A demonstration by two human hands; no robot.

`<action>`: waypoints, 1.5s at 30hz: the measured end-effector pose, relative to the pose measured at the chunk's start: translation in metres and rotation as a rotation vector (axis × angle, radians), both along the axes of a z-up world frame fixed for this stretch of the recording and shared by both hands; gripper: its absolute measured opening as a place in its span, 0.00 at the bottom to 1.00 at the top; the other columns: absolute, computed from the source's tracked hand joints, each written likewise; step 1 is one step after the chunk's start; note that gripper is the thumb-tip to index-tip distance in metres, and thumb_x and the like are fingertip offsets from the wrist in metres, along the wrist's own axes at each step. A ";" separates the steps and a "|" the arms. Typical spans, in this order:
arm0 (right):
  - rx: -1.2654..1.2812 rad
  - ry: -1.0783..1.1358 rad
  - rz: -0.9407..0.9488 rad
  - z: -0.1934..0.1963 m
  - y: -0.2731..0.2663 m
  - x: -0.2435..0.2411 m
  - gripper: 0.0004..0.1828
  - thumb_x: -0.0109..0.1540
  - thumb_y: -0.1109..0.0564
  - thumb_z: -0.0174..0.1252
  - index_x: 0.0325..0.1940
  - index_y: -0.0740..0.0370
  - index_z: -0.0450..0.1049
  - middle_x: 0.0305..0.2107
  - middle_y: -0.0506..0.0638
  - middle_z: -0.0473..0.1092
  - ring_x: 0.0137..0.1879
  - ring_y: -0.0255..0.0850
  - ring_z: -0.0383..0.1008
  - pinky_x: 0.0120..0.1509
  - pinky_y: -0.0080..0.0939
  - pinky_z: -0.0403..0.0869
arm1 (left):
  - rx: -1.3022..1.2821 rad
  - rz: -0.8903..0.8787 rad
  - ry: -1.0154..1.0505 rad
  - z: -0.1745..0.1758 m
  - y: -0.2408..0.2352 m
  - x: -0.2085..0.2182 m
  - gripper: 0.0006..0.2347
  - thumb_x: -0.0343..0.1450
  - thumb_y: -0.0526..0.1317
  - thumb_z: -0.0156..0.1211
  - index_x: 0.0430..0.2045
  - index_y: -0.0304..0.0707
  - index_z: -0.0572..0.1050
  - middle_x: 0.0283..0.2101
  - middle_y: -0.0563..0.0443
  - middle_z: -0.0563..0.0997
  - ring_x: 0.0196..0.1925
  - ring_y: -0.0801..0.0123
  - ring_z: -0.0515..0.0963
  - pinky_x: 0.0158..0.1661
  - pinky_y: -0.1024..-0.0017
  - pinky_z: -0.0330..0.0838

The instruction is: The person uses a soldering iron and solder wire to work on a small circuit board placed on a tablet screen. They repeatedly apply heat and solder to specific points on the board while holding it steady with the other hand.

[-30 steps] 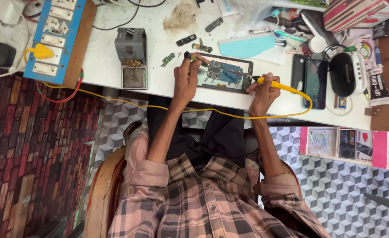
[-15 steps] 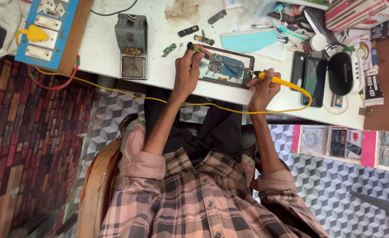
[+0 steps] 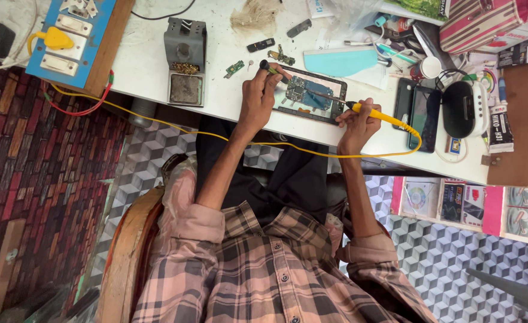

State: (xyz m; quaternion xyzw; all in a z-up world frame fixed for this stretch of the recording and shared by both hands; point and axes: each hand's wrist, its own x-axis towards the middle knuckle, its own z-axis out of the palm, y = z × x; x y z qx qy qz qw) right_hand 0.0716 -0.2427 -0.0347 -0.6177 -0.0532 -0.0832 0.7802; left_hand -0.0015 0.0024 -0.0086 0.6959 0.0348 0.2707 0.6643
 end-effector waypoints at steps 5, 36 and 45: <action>0.011 -0.003 0.026 0.001 -0.001 0.002 0.20 0.73 0.43 0.52 0.43 0.65 0.64 0.19 0.52 0.66 0.22 0.39 0.70 0.26 0.34 0.66 | 0.015 0.003 0.010 0.003 -0.001 0.000 0.08 0.82 0.38 0.48 0.42 0.32 0.74 0.34 0.54 0.86 0.18 0.82 0.61 0.21 0.74 0.56; 0.052 -0.007 0.052 -0.002 -0.005 0.002 0.18 0.74 0.46 0.51 0.41 0.64 0.62 0.21 0.49 0.61 0.20 0.37 0.66 0.23 0.35 0.62 | 0.042 0.012 0.007 -0.003 -0.002 0.002 0.08 0.83 0.39 0.48 0.43 0.33 0.74 0.37 0.53 0.87 0.20 0.81 0.60 0.23 0.74 0.57; 0.048 0.011 0.047 0.003 -0.003 -0.002 0.18 0.74 0.47 0.51 0.41 0.64 0.62 0.21 0.49 0.62 0.21 0.37 0.67 0.24 0.35 0.64 | 0.028 -0.003 0.003 -0.007 -0.001 0.004 0.09 0.82 0.40 0.47 0.43 0.32 0.72 0.38 0.53 0.87 0.19 0.82 0.61 0.21 0.74 0.56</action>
